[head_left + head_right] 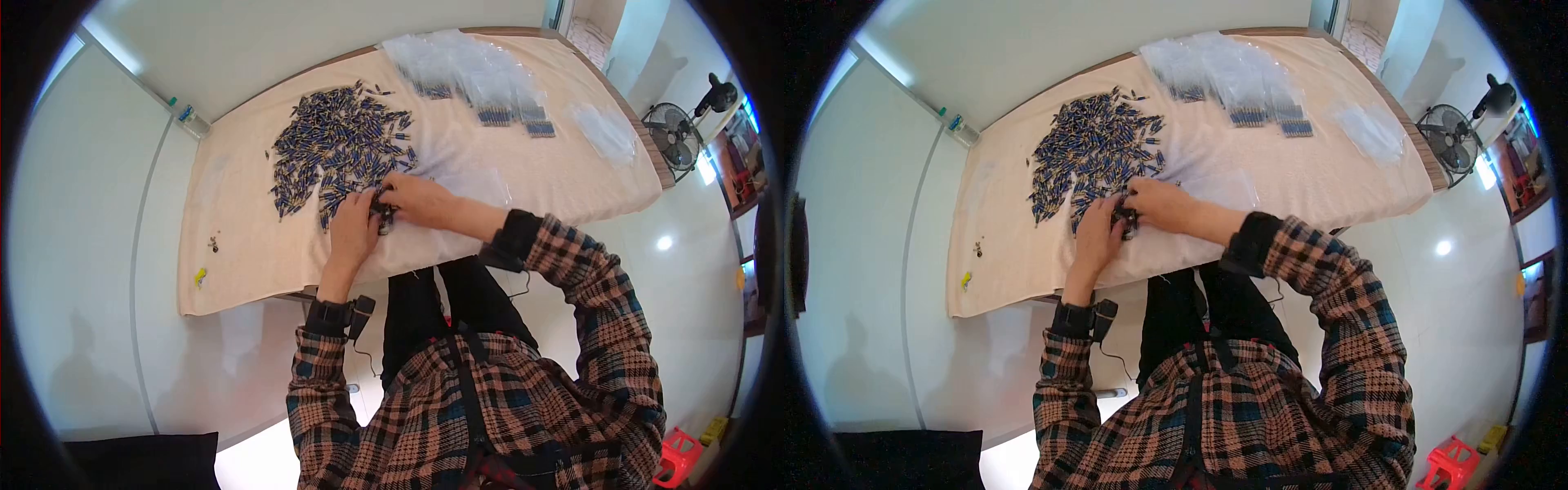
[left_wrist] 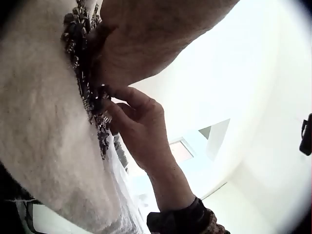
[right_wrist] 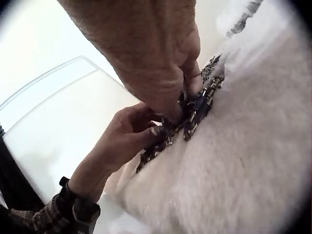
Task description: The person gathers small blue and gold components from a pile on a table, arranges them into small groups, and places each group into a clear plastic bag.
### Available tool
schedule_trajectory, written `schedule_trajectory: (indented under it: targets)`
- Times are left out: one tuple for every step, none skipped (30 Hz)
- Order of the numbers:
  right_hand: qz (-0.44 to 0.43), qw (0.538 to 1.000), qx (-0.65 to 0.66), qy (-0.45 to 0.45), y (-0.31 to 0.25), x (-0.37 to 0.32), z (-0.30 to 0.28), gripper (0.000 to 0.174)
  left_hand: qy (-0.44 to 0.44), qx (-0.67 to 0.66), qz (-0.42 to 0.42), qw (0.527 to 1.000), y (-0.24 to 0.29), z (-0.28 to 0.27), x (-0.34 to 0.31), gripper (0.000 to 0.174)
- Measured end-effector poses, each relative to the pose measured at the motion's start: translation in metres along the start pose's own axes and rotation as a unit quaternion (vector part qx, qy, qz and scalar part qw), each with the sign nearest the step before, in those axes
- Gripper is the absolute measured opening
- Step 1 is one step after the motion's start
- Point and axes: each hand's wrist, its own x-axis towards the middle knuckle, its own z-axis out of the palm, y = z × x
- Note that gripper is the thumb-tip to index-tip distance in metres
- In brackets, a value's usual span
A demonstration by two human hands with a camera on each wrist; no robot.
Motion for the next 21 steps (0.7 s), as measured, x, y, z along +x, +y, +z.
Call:
schedule_trajectory:
  targets:
    - [0.017,0.999,-0.004,-0.029,0.008,0.011,-0.002,0.033,-0.001,0.001,-0.001,1.000,-0.004,0.001,0.005,0.034]
    - [0.032,0.998,-0.009,-0.058,0.017,0.020,-0.004,0.035,0.009,-0.016,0.004,1.000,-0.013,0.006,0.012,0.033]
    - [0.030,0.998,-0.013,-0.057,0.029,0.031,-0.006,0.035,0.021,-0.033,0.011,0.999,-0.020,0.008,0.023,0.032]
    - [0.027,0.999,-0.022,-0.035,0.042,0.040,-0.009,0.034,0.032,-0.051,0.017,0.998,-0.026,0.012,0.030,0.030]
    - [0.025,0.999,-0.030,-0.014,0.049,0.047,-0.012,0.033,0.034,-0.052,0.019,0.998,-0.027,0.013,0.036,0.030]
    - [0.022,0.999,-0.039,0.007,0.053,0.051,-0.013,0.033,0.039,-0.046,0.013,0.998,-0.028,0.013,0.040,0.030]
    - [0.021,0.999,-0.043,0.008,0.056,0.053,-0.012,0.033,0.046,-0.041,0.007,0.998,-0.029,0.013,0.047,0.030]
    - [0.034,0.997,-0.036,0.054,0.058,0.056,-0.011,0.031,0.054,-0.036,0.002,0.998,-0.030,0.013,0.054,0.030]
    - [0.046,0.994,-0.028,0.099,0.060,0.058,-0.008,0.030,0.058,-0.036,0.003,0.998,-0.032,0.013,0.062,0.030]
    - [0.060,0.988,-0.018,0.143,0.063,0.059,-0.005,0.029,0.080,-0.008,0.029,0.996,-0.040,0.017,0.070,0.030]
    - [0.057,0.988,-0.019,0.142,0.065,0.061,-0.003,0.029,0.102,0.021,0.054,0.993,-0.047,0.021,0.075,0.029]
    - [0.063,0.989,-0.033,0.128,0.070,0.062,0.001,0.029,0.122,0.049,0.077,0.988,-0.050,0.022,0.076,0.029]
    - [0.069,0.990,-0.047,0.114,0.074,0.064,0.005,0.028,0.123,0.050,0.075,0.988,-0.051,0.023,0.075,0.029]
    - [0.076,0.990,-0.062,0.101,0.078,0.065,0.009,0.028,0.106,0.057,0.078,0.990,-0.053,0.025,0.074,0.029]
    - [0.075,0.990,-0.061,0.100,0.072,0.065,0.008,0.028,0.088,0.063,0.080,0.991,-0.053,0.026,0.073,0.029]
    - [0.088,0.993,-0.068,0.038,0.064,0.061,0.008,0.027,0.069,0.068,0.083,0.992,-0.052,0.029,0.070,0.029]
    - [0.102,0.992,-0.074,-0.024,0.051,0.055,0.006,0.027,0.067,0.067,0.081,0.992,-0.049,0.030,0.064,0.029]
    - [0.115,0.986,-0.079,-0.088,0.043,0.049,0.007,0.026,0.057,0.062,0.078,0.993,-0.042,0.028,0.057,0.029]
    - [0.115,0.986,-0.079,-0.091,0.035,0.042,0.006,0.026,0.046,0.057,0.077,0.994,-0.035,0.026,0.049,0.029]
    - [0.071,0.992,-0.084,-0.063,0.030,0.031,0.004,0.026,0.036,0.054,0.077,0.995,-0.029,0.023,0.042,0.029]
    - [0.026,0.995,-0.090,-0.036,0.026,0.021,0.001,0.025,0.037,0.054,0.076,0.995,-0.022,0.021,0.035,0.029]
